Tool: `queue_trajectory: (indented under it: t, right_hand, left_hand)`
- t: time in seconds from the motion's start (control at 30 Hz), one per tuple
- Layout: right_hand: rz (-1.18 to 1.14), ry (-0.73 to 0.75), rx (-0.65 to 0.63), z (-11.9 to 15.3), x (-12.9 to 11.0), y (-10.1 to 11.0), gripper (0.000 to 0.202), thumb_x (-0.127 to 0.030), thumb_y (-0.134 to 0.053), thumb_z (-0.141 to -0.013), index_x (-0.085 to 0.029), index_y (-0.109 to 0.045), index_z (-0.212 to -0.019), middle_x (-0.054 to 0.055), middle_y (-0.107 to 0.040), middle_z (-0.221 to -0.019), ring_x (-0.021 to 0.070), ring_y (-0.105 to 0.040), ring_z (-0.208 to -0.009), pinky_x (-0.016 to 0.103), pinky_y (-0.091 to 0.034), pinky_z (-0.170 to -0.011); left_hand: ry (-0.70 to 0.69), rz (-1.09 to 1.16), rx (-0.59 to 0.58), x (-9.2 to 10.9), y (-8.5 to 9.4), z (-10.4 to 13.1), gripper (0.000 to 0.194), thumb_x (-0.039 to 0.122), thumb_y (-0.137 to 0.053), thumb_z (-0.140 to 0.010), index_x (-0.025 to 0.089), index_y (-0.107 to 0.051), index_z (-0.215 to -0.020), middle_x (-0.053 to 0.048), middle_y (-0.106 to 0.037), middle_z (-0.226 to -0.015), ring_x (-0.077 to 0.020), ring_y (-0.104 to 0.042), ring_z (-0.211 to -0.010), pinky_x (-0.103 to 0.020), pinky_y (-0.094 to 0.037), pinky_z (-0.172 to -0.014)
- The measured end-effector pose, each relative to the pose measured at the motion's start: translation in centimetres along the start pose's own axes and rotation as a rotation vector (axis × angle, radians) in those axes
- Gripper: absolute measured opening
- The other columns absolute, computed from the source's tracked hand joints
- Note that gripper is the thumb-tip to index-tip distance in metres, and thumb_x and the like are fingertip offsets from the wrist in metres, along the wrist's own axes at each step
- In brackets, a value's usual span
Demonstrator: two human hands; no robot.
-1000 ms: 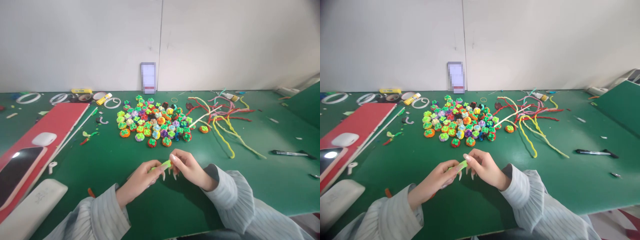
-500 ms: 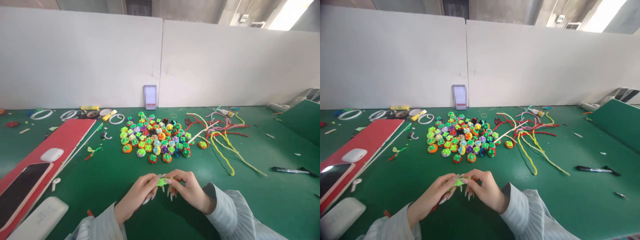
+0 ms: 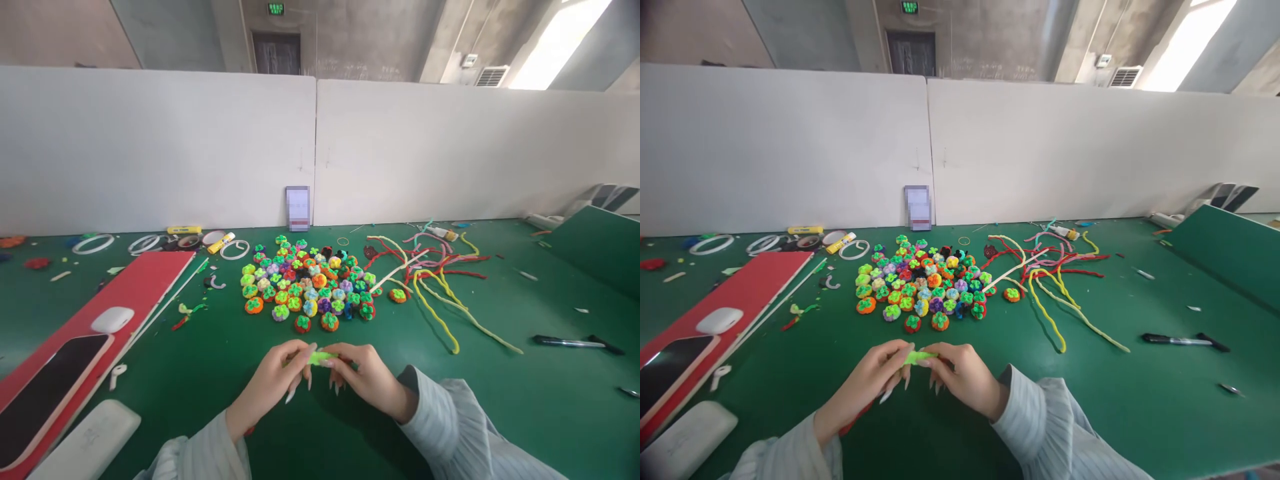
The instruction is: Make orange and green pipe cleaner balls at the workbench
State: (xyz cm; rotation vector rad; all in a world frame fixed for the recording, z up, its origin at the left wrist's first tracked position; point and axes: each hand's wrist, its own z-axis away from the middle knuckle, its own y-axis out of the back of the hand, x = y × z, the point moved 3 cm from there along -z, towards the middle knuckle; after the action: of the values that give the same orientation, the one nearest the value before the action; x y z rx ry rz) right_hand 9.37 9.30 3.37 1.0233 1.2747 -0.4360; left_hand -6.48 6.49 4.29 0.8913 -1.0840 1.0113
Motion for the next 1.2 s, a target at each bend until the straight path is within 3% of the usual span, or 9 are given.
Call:
queue_trajectory:
  t: [0.13,0.23,0.3,0.4,0.5,0.7,0.9,1.0,1.2]
  right_hand:
    - [-0.005,0.04,0.134,0.1,0.0,1.6,0.031,-0.04,-0.047,-0.087,-0.015,-0.063,-0.098,0.002,-0.063,-0.058,0.0127,-0.059,-0.048,0.023,-0.049,-0.052]
    - [0.015,0.074,0.206,0.1,-0.1,2.7,0.033,-0.04,-0.048,-0.086,-0.014,-0.063,-0.101,0.002,-0.063,-0.057,0.0123,-0.058,-0.048,0.023,-0.049,-0.052]
    - [0.008,0.071,0.159,0.1,-0.1,2.8,0.037,-0.04,-0.047,-0.086,-0.013,-0.06,-0.108,0.002,-0.062,-0.056,0.0115,-0.057,-0.046,0.023,-0.049,-0.051]
    - [0.017,0.029,-0.004,0.2,0.0,2.1,0.044,-0.041,-0.044,-0.088,-0.014,-0.051,-0.122,-0.002,-0.058,-0.05,0.0099,-0.055,-0.04,0.02,-0.046,-0.046]
    - [0.108,0.05,-0.132,0.3,-0.1,1.1,0.042,-0.041,-0.04,-0.09,-0.016,-0.053,-0.121,-0.004,-0.053,-0.047,0.009,-0.052,-0.039,0.018,-0.042,-0.044]
    - [0.278,0.141,-0.115,0.3,-0.5,0.4,0.037,-0.039,-0.037,-0.091,-0.016,-0.06,-0.109,-0.003,-0.05,-0.05,0.0083,-0.047,-0.041,0.019,-0.037,-0.045]
    - [0.162,0.017,-0.19,0.3,-0.3,0.3,0.039,-0.043,-0.036,-0.091,-0.017,-0.054,-0.114,-0.005,-0.049,-0.046,0.0096,-0.052,-0.038,0.018,-0.036,-0.04]
    - [0.1,-0.033,-0.251,0.5,-0.4,0.0,0.043,-0.046,-0.039,-0.089,-0.017,-0.049,-0.12,-0.006,-0.049,-0.044,0.0102,-0.052,-0.035,0.018,-0.036,-0.038]
    - [0.305,0.13,-0.227,0.5,-1.1,0.2,0.034,-0.035,-0.037,-0.092,-0.021,-0.052,-0.119,-0.006,-0.049,-0.047,0.008,-0.046,-0.038,0.018,-0.033,-0.043]
  left_hand:
    - [0.021,-0.078,-0.029,1.0,0.9,0.1,0.04,0.05,-0.035,-0.086,0.015,-0.052,-0.096,0.002,-0.055,-0.063,-0.005,-0.032,-0.036,-0.02,-0.024,-0.037]
    - [-0.028,-0.18,0.053,1.8,2.2,0.1,0.036,0.047,-0.045,-0.083,0.015,-0.056,-0.096,0.001,-0.054,-0.062,-0.0102,-0.048,-0.052,-0.021,-0.034,-0.048]
    - [-0.092,-0.242,0.092,2.2,3.0,0.2,0.033,0.043,-0.047,-0.083,0.016,-0.058,-0.096,0.001,-0.054,-0.062,-0.0127,-0.052,-0.061,-0.022,-0.037,-0.056]
    - [-0.159,-0.304,0.141,2.1,3.4,0.2,0.029,0.041,-0.046,-0.084,0.017,-0.06,-0.092,0.002,-0.052,-0.061,-0.0114,-0.049,-0.057,-0.021,-0.037,-0.056]
    - [-0.233,-0.342,0.238,1.5,3.4,0.3,0.027,0.04,-0.048,-0.083,0.017,-0.061,-0.083,0.0,-0.054,-0.068,-0.0112,-0.049,-0.061,-0.021,-0.036,-0.056]
    - [-0.309,-0.374,0.375,0.5,3.0,0.5,0.025,0.037,-0.048,-0.084,0.016,-0.058,-0.073,0.001,-0.047,-0.066,-0.0093,-0.041,-0.055,-0.02,-0.033,-0.052]
    - [-0.304,-0.409,0.197,0.1,2.7,0.5,0.021,0.037,-0.056,-0.079,0.018,-0.063,-0.086,0.002,-0.046,-0.068,-0.008,-0.038,-0.053,-0.02,-0.03,-0.049]
    - [-0.296,-0.419,0.167,0.0,2.5,0.5,0.022,0.038,-0.055,-0.08,0.018,-0.063,-0.084,0.001,-0.048,-0.068,-0.0082,-0.041,-0.055,-0.02,-0.031,-0.049]
    - [-0.311,-0.455,0.136,-0.4,2.0,0.4,0.024,0.038,-0.052,-0.082,0.016,-0.061,-0.081,0.0,-0.052,-0.071,-0.0082,-0.044,-0.056,-0.019,-0.033,-0.05]
